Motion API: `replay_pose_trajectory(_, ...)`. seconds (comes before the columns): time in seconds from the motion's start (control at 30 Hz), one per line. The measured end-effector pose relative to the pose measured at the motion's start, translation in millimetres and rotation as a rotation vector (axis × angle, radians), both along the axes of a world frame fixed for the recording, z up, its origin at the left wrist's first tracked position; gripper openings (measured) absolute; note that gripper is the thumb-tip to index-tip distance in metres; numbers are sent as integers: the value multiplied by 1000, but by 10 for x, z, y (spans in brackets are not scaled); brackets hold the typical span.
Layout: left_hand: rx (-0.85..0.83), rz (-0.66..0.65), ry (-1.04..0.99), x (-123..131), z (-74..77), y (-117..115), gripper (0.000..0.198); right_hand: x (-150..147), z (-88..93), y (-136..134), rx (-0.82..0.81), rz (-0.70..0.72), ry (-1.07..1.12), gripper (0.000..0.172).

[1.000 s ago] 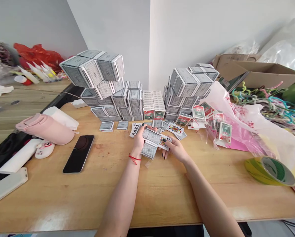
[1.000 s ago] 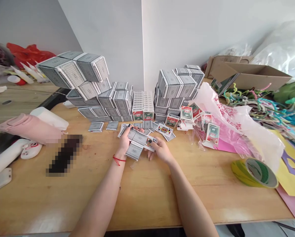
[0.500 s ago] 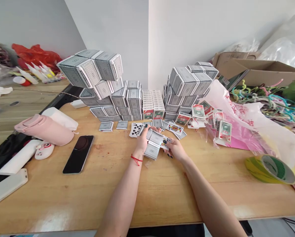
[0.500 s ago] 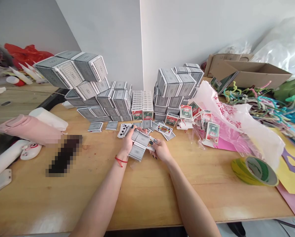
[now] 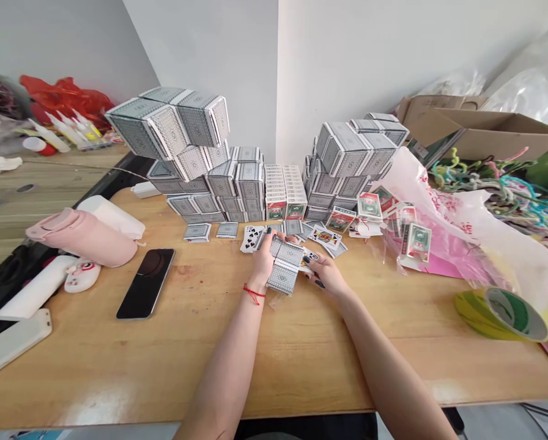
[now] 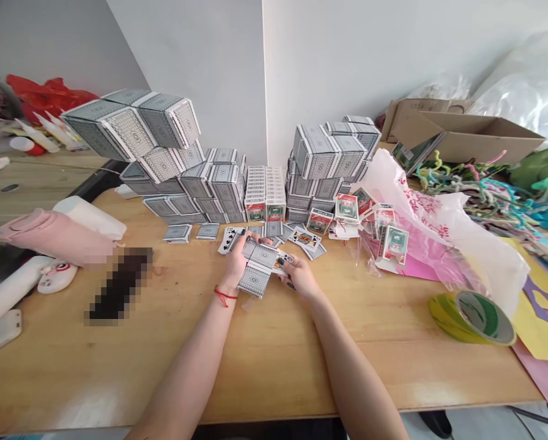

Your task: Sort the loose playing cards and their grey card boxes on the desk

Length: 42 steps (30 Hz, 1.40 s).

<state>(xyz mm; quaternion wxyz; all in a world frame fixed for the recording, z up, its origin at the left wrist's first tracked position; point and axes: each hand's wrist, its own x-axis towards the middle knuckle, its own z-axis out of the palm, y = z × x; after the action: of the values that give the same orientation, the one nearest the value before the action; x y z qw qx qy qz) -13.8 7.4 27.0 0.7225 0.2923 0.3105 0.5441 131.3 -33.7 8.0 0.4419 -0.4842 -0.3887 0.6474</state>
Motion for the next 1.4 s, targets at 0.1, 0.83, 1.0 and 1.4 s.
replay_pose_trajectory(0.1, -4, 4, 5, -2, 10, -19, 30, 4, -9, 0, 9, 37, -12, 31)
replay_pose_trajectory(0.83, 51, 17, 82, 13, 84, -108, 35, 23, 64, -13, -64, 24, 66, 35)
replay_pose_trajectory(1.0, 81, -14, 118, 19, 44, -64, 36, 22, 15, -6, -8, 6, 2, 33)
replay_pose_trajectory(1.4, 268, 82, 67, -102, 67, -31, 48, 198, 247, -47, 424, -375, -113, 23)
